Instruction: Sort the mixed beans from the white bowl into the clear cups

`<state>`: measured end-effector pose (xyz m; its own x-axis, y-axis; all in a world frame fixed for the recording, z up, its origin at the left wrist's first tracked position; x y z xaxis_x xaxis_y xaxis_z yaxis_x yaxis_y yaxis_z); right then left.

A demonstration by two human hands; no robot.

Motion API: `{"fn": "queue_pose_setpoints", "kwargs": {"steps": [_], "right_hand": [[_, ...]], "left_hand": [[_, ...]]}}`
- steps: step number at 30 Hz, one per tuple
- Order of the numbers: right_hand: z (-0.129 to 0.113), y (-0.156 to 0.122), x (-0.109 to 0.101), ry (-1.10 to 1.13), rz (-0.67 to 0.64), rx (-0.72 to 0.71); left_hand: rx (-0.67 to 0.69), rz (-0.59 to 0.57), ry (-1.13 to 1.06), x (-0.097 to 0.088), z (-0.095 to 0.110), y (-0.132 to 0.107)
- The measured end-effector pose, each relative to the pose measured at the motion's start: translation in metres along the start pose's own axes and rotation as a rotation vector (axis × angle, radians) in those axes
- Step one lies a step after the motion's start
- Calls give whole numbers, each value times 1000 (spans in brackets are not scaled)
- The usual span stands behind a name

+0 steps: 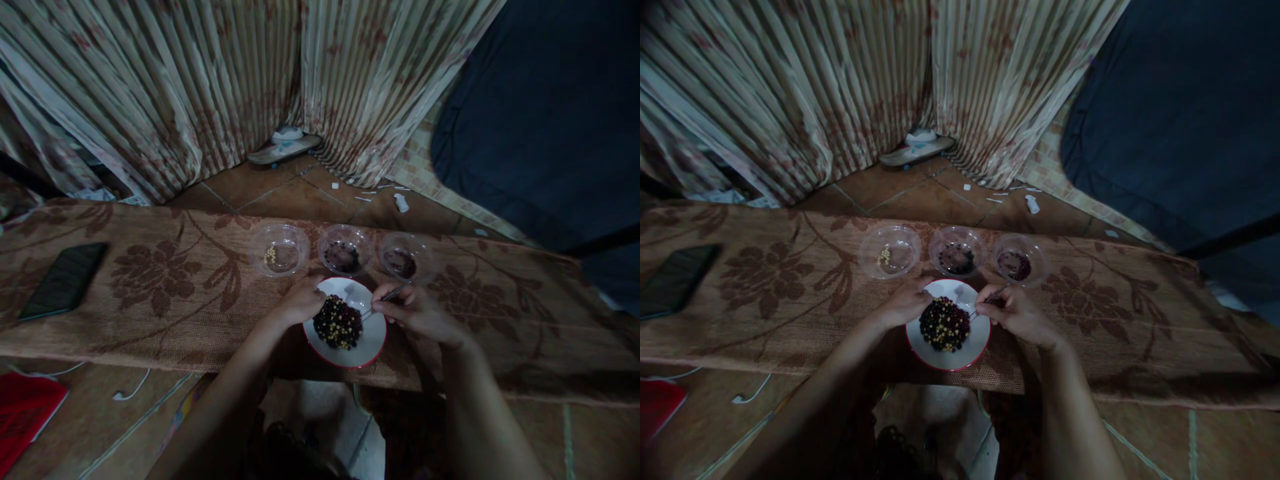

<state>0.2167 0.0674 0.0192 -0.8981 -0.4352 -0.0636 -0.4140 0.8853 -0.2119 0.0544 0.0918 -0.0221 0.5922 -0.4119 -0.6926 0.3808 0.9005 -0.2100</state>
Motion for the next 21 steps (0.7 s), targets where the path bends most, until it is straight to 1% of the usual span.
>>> {"fn": "queue_pose_setpoints", "kwargs": {"steps": [6,13,21], "right_hand": [[2,0,-1,-66,-3,2],[9,0,-6,-60,28,34],[10,-1,-6,-50,15,33]], "left_hand": [[-8,-6,41,0,0,0],[-27,12,75,-1,-3,1],[-52,2,69,1,-6,2]]}}
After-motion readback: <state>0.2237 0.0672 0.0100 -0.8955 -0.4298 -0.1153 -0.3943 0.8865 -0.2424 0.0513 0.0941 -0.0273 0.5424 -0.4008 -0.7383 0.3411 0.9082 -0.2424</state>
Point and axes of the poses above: each hand's wrist, its own y-axis towards the middle knuckle, its own x-axis out of the palm, z = x × y, the point moved 10 cm from there along y, towards the middle knuckle, and after that the axes turned 14 degrees about y, right-handed, at the moved point
